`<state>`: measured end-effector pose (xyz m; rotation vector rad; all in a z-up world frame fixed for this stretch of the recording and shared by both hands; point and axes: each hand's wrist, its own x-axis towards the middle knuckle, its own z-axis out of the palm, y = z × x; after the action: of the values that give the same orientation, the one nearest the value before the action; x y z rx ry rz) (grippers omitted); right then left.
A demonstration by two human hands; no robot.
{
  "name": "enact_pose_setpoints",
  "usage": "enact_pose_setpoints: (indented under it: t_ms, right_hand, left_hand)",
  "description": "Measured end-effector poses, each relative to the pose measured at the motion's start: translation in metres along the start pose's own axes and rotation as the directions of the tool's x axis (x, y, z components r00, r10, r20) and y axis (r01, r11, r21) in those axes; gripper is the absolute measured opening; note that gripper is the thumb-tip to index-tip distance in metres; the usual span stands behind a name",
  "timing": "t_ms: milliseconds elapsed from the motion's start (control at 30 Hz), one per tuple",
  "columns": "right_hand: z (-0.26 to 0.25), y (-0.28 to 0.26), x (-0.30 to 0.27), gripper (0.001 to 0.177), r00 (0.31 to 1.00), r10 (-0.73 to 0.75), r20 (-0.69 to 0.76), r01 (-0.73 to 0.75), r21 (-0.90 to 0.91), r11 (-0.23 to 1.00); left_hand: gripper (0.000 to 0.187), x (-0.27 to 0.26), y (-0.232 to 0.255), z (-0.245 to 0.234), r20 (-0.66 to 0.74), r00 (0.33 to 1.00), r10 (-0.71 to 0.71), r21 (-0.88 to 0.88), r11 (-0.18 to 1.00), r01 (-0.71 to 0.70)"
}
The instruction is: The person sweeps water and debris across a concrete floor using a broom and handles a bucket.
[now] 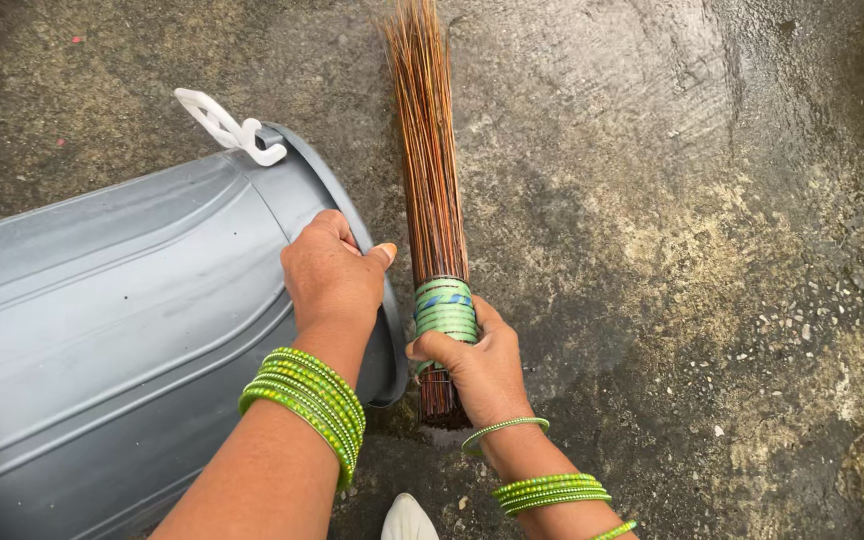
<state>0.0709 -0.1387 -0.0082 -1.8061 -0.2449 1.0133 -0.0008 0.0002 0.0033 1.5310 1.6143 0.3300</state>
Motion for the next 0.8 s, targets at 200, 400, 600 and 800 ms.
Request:
enact_pose_setpoints:
  t_ms: [200, 400, 600, 800]
  right_hand:
    - [0.002, -0.001, -0.005, 0.049, 1.000, 0.030, 0.004, -0.031, 0.035, 0.999]
    - [0.011, -0.002, -0.012, 0.047, 0.997, 0.058, 0.050, -0.060, 0.047, 0.997]
    - [0.022, 0.001, -0.018, 0.046, 0.997, 0.053, 0.053, -0.056, 0.046, 0.997]
    - [0.033, 0.001, -0.027, 0.048, 0.999, 0.007, 0.044, -0.008, 0.007, 1.000]
  left_hand:
    - [0.037, 0.000, 0.000, -0.015, -0.004, 0.999, -0.039, 0.003, 0.999, 0.039]
    - [0.030, -0.003, -0.010, -0.038, -0.057, 0.987, -0.148, -0.017, 0.989, 0.147]
    - [0.032, 0.005, -0.038, -0.063, -0.128, 0.986, -0.108, 0.010, 0.994, 0.110]
    - [0.032, 0.003, -0.064, -0.089, -0.089, 0.992, -0.089, 0.036, 0.995, 0.093]
